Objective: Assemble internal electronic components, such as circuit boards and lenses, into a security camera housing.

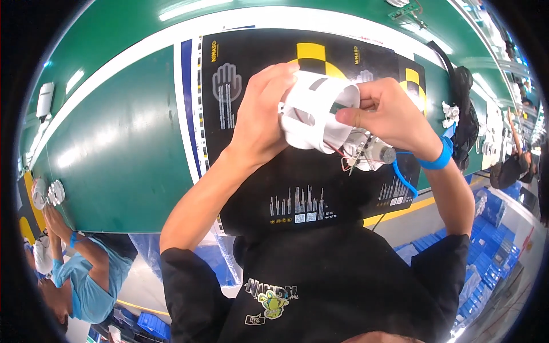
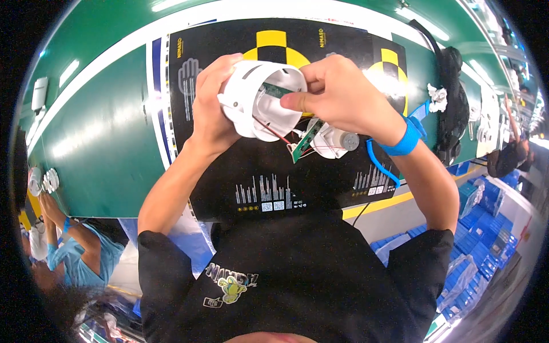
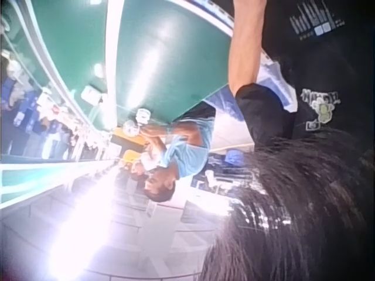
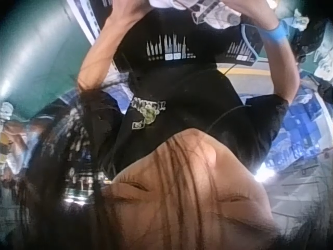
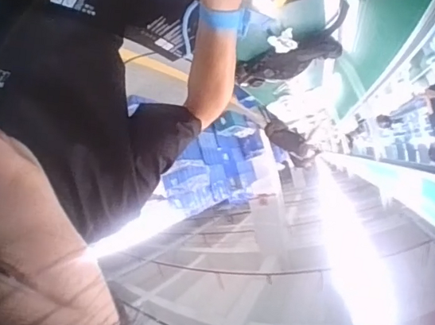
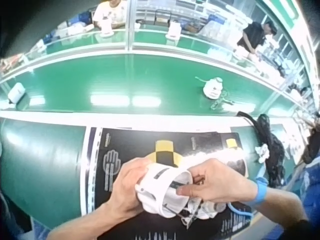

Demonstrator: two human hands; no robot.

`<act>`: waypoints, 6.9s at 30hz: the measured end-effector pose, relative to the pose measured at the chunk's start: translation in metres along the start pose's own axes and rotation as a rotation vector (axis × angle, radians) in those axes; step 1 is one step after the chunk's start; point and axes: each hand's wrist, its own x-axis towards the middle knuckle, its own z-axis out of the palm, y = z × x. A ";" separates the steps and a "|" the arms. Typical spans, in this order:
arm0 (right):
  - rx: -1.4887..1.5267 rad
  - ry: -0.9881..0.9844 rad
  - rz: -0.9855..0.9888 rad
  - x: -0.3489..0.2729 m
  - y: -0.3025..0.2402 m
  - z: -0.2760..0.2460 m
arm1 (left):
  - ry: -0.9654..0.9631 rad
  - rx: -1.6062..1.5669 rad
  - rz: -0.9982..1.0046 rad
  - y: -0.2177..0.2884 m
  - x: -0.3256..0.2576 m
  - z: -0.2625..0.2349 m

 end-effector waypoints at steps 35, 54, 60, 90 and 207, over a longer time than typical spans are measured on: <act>-0.382 0.514 -0.633 -0.085 -0.016 0.012 | 0.085 0.056 0.083 0.000 -0.001 -0.004; -0.660 0.586 -0.757 -0.083 -0.033 0.028 | -0.019 -0.034 0.072 0.007 -0.005 -0.007; -0.611 0.552 -0.807 -0.085 -0.037 0.029 | -0.075 -0.046 0.055 0.001 -0.005 -0.009; 0.263 -0.026 -0.357 -0.042 0.005 0.014 | -0.009 0.259 0.165 0.012 0.002 -0.006; -0.564 0.192 -0.908 -0.069 -0.029 -0.038 | -0.282 -0.329 -0.142 0.009 -0.003 -0.007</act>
